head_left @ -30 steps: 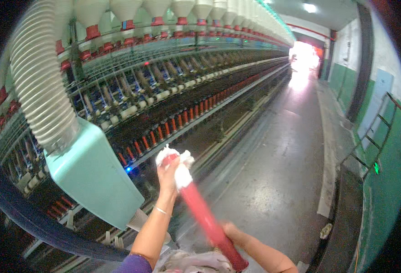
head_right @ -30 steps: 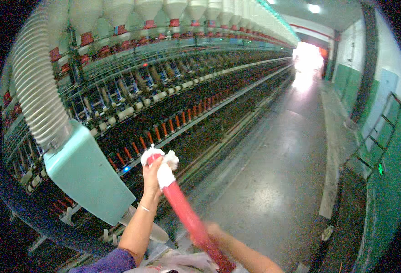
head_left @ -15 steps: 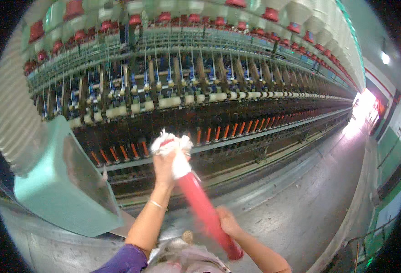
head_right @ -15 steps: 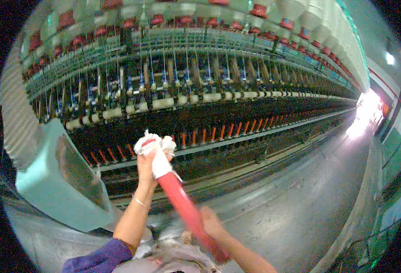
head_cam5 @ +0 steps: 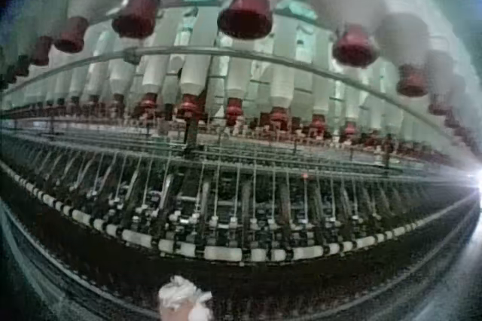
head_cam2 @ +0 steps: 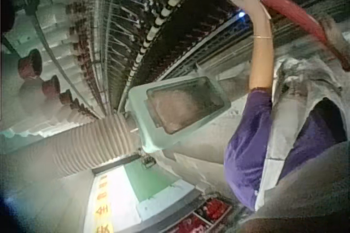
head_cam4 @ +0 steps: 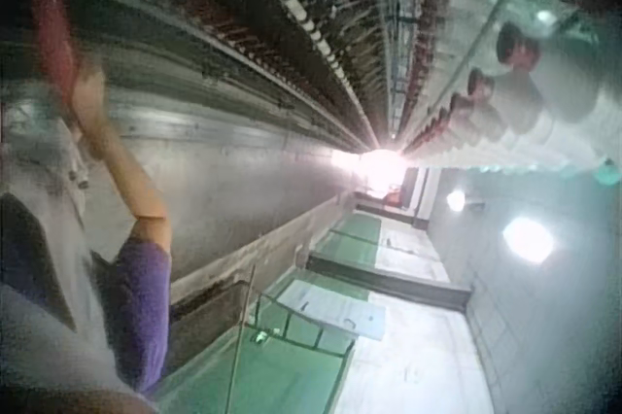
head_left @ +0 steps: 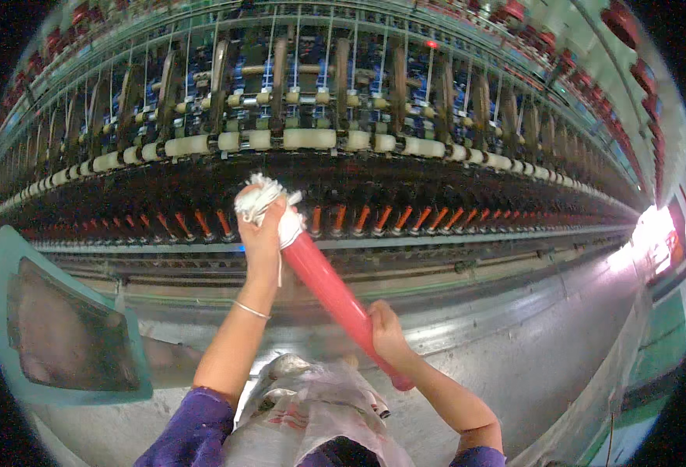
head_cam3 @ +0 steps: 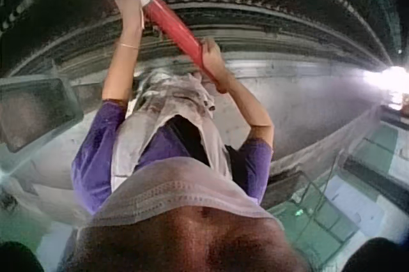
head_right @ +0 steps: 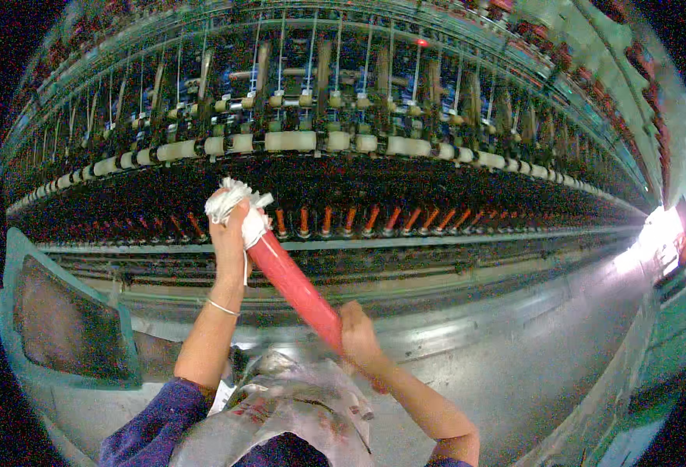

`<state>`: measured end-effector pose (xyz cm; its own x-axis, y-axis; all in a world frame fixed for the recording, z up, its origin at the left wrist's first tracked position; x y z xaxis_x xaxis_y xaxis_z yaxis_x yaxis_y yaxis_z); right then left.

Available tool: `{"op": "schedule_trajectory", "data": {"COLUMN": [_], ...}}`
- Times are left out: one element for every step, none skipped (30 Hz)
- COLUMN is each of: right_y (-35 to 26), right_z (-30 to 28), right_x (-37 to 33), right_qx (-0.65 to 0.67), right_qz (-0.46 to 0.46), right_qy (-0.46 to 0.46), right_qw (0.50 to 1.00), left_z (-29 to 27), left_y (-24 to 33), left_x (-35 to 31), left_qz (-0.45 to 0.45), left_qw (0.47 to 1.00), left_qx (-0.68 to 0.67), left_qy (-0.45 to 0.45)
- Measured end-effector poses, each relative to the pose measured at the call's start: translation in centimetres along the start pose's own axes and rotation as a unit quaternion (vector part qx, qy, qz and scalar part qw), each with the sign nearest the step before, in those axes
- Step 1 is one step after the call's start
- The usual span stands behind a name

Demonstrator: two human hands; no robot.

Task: The person threads white yarn through a spinning machine, attaching it to orange bobbins and guiding it through rollers. They repeatedly remove and replace bobbins, adjust the yarn path, and secure the thread to ensure continuous operation.

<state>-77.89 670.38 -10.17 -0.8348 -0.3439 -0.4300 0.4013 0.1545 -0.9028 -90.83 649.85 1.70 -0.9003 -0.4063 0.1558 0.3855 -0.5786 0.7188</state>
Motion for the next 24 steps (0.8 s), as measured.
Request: {"op": "schedule_trajectory", "data": {"right_y": [-0.3, -0.1, 0.7, 0.7, -1.1, -0.8, -0.9, -1.2, -1.5, -1.8, -2.7, -2.0, -3.1, -4.9, -8.4, -13.8, -15.8, -18.5, -22.3, -25.5, -28.0, -29.7, -30.5, -30.2], "right_z": [0.3, 0.7, 0.6, 0.3, -2.1, -2.5, -2.6, -2.8, -3.1, -3.6, -3.9, -6.3, -9.2, -11.5, -13.7, -16.1, -18.5, -21.0, -24.9, -28.0, -30.7, -34.1, -37.5, -40.0], "right_x": [0.8, 1.4, 1.5, 1.8, 3.8, 3.4, 3.3, 2.8, 2.4, 1.7, 0.8, 2.5, 4.8, 6.5, 7.7, 7.6, 8.5, 9.9, 10.5, 12.0, 12.9, 14.7, 16.2, 17.8], "right_qx": [-0.024, 0.006, 0.093, 0.18, 0.082, 0.118, 0.162, 0.207, 0.249, 0.288, 0.337, 0.184, 0.088, 0.0, -0.052, -0.335, -0.501, -0.641, -0.552, -0.613, -0.644, -0.677, -0.653, -0.669], "right_qz": [0.001, 0.054, 0.183, 0.261, 0.118, 0.185, 0.227, 0.265, 0.304, 0.346, 0.379, 0.349, 0.27, 0.175, 0.013, -0.277, -0.247, -0.238, -0.295, -0.336, -0.401, -0.373, -0.377, -0.372], "right_qy": [-0.083, -0.17, -0.235, -0.255, -0.123, -0.164, -0.236, -0.307, -0.373, -0.433, -0.512, -0.403, -0.273, -0.182, -0.12, 0.04, 0.089, 0.131, 0.26, 0.321, 0.4, 0.483, 0.493, 0.481], "right_qw": [0.996, 0.984, 0.95, 0.914, 0.982, 0.962, 0.931, 0.89, 0.84, 0.78, 0.693, 0.826, 0.919, 0.968, 0.991, 0.9, 0.825, 0.717, 0.735, 0.639, 0.514, 0.411, 0.433, 0.427], "left_z": [0.1, 0.7, 0.6, 1.1, 0.4, 0.9, 1.4, 1.3, 0.9, 1.6, 1.4, 2.0, 1.6, 1.5, 1.0, -0.1, 0.1, -0.1, -0.6, -1.9, -3.6, -6.3, -8.6, -9.3], "left_y": [0.2, 0.0, -0.3, -0.2, 0.5, -0.1, -1.4, -2.2, -2.5, -3.1, -3.1, -2.9, -2.1, -1.2, -0.3, 0.9, 1.7, 2.4, 3.3, 2.5, 1.7, -1.0, -4.3, -7.4], "left_x": [0.4, 0.9, 1.3, 1.5, 2.0, 1.6, 1.4, 1.6, 1.8, 2.1, 2.7, 3.5, 4.2, 5.2, 5.9, 6.5, 6.9, 7.3, 6.7, 5.7, 4.2, 2.8, -0.4, -3.6], "left_qz": [0.035, -0.005, -0.087, 0.003, 0.074, 0.109, 0.128, 0.074, 0.077, 0.083, 0.071, 0.092, 0.127, 0.162, 0.177, 0.181, 0.135, 0.125, 0.135, 0.109, 0.098, 0.089, -0.081, -0.143], "left_qw": [0.998, 0.999, 0.99, 0.99, 0.995, 0.993, 0.989, 0.996, 0.994, 0.996, 0.994, 0.993, 0.986, 0.978, 0.972, 0.956, 0.968, 0.956, 0.948, 0.97, 0.98, 0.993, 0.984, 0.968], "left_qx": [0.047, -0.039, -0.109, -0.141, -0.041, 0.003, 0.048, 0.036, 0.039, -0.015, -0.059, -0.063, -0.074, -0.081, -0.065, -0.113, -0.188, -0.263, -0.284, -0.211, -0.161, -0.058, 0.138, 0.204], "left_qy": [0.027, -0.005, 0.002, 0.019, 0.054, 0.042, 0.059, 0.038, 0.067, 0.039, 0.054, 0.036, 0.083, 0.099, 0.137, 0.201, 0.1, 0.039, -0.037, -0.052, -0.056, 0.054, 0.073, 0.03]}}
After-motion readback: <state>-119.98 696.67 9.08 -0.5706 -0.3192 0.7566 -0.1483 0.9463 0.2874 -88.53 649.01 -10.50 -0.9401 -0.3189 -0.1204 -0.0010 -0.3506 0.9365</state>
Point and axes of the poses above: each hand's wrist, its own x-axis towards the middle knuckle, its own z-axis out of the palm, y = z × x, the point moved 6 cm from there along x, towards the middle knuckle, and after that the axes turned 8 degrees about z, right-handed, at the moved point
